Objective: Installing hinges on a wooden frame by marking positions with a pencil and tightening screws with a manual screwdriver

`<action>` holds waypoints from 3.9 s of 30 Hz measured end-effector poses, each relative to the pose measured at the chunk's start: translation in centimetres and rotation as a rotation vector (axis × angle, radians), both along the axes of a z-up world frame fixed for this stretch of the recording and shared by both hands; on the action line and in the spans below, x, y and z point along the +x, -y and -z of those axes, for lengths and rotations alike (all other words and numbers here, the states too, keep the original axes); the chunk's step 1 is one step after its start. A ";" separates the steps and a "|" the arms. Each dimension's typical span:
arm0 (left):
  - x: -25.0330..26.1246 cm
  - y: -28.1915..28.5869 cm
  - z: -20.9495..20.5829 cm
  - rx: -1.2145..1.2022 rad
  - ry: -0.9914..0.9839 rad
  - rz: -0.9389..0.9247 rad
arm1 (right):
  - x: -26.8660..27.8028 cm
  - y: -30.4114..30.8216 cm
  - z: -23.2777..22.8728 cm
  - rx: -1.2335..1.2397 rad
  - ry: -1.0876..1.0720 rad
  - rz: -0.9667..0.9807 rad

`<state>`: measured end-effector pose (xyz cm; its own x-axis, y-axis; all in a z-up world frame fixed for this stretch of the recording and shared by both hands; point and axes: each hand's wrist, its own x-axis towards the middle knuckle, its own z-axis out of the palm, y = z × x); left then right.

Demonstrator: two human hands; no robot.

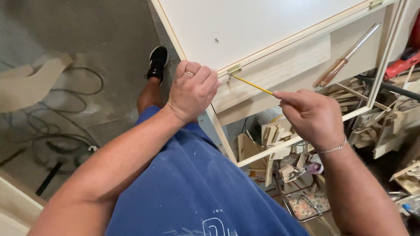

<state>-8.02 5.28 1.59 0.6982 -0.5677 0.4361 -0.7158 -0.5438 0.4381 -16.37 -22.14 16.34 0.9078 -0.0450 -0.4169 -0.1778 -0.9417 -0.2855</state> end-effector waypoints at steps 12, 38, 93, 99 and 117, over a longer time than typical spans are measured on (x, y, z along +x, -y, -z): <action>0.7 -0.4 -1.3 0.029 -0.032 0.012 | 6.2 -4.2 -5.3 -0.441 -0.034 -0.537; 0.1 0.0 1.1 -0.133 0.034 -0.002 | -1.6 -10.0 -2.3 -0.566 0.243 -0.265; -0.7 0.6 1.3 -0.037 0.050 0.033 | -6.8 -6.6 -3.2 0.242 -0.067 0.747; -0.4 0.5 1.7 0.045 0.063 0.075 | -13.3 -6.7 0.3 0.461 0.045 0.933; 10.9 5.7 1.6 0.546 0.149 0.455 | -13.6 -6.3 2.0 0.486 0.068 0.938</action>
<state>2.92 -0.42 -0.03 0.2960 -0.9519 0.0796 -0.9542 -0.2909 0.0698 -29.94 -15.84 14.33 0.6182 -0.5820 -0.5282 -0.7444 -0.2179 -0.6312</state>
